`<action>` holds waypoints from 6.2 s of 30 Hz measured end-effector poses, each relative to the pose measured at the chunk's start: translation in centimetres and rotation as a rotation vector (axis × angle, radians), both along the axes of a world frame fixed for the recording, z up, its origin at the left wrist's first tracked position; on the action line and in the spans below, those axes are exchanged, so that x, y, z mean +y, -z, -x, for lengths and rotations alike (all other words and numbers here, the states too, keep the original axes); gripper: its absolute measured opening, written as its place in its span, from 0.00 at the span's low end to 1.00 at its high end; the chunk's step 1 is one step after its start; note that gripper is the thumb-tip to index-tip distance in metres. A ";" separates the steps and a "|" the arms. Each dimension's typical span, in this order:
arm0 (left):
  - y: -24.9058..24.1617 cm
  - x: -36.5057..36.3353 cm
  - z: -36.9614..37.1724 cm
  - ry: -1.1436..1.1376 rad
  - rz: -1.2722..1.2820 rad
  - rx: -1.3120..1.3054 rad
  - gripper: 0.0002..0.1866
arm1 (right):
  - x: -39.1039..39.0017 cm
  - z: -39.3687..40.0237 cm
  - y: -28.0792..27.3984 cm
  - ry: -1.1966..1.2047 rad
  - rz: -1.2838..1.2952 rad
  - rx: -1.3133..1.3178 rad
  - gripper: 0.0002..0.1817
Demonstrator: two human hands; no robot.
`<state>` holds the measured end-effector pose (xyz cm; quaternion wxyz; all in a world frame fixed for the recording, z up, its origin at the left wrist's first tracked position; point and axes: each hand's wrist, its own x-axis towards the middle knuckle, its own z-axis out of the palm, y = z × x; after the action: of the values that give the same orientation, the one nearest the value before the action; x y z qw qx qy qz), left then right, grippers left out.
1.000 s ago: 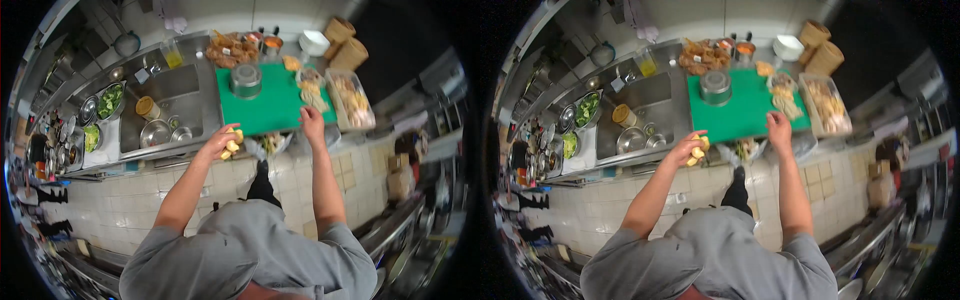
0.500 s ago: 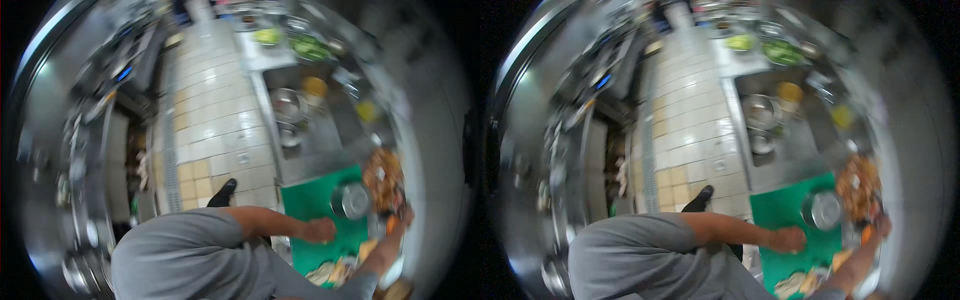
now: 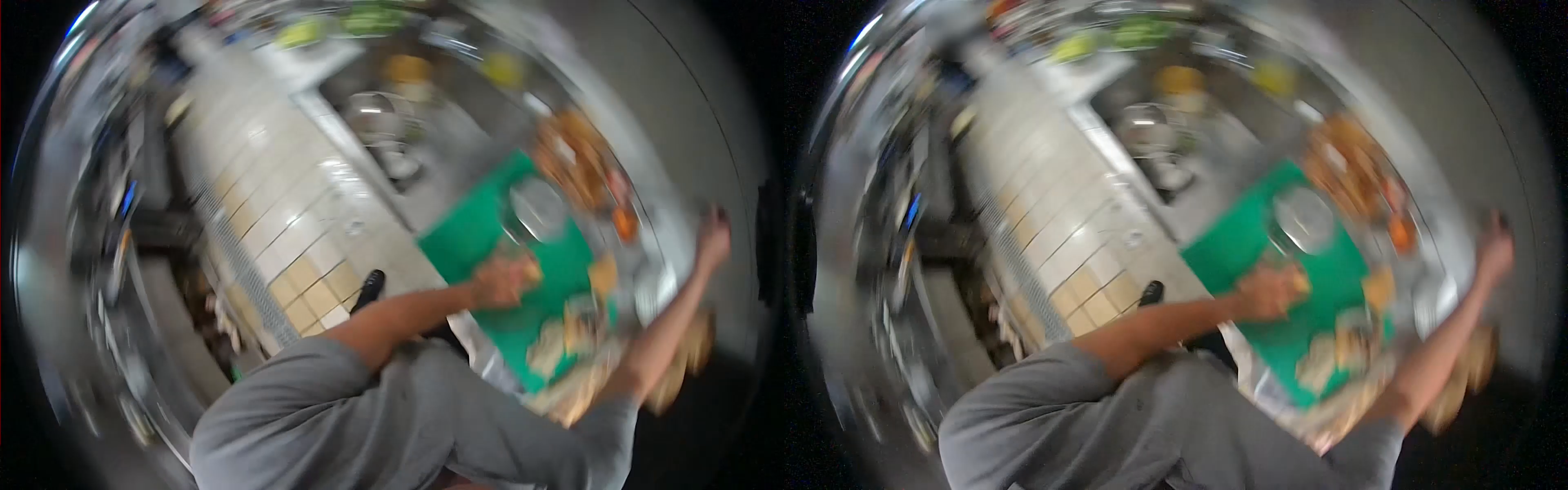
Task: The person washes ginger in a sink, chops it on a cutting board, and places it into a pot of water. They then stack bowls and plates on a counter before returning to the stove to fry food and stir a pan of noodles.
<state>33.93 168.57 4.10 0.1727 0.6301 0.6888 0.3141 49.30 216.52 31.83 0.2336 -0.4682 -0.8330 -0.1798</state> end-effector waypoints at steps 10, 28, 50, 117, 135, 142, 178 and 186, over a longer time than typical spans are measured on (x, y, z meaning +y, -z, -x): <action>-5.9 1.2 9.8 0.029 -0.003 0.106 0.18 | -35.3 -1.7 -13.9 -0.159 0.268 0.268 0.19; -5.9 -5.7 4.8 0.085 -0.038 0.124 0.20 | -40.7 -1.3 17.3 0.445 0.802 0.084 0.19; -4.5 2.8 -0.6 0.373 -0.332 0.391 0.10 | -57.0 -13.1 24.1 0.617 0.941 0.776 0.24; -4.3 0.2 -5.9 0.338 -0.050 0.079 0.13 | -59.6 -10.2 21.6 0.437 0.571 0.732 0.30; -4.8 1.8 4.0 0.109 -0.446 0.166 0.15 | -62.1 -9.2 23.0 0.600 0.874 0.504 0.31; -6.0 -5.3 3.8 -0.047 -0.104 0.342 0.20 | -60.2 -8.2 22.5 0.604 0.884 0.413 0.32; -1.9 -6.0 4.1 0.131 -0.239 -0.202 0.11 | -57.4 -4.9 20.2 0.530 0.788 0.343 0.33; -0.9 -6.9 3.6 0.108 -0.175 -0.216 0.11 | -57.8 -4.8 21.7 0.529 0.663 0.596 0.33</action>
<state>30.30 161.68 5.04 0.2069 0.6417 0.6012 0.4290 54.13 158.67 10.16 0.2463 -0.7427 -0.5956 0.1817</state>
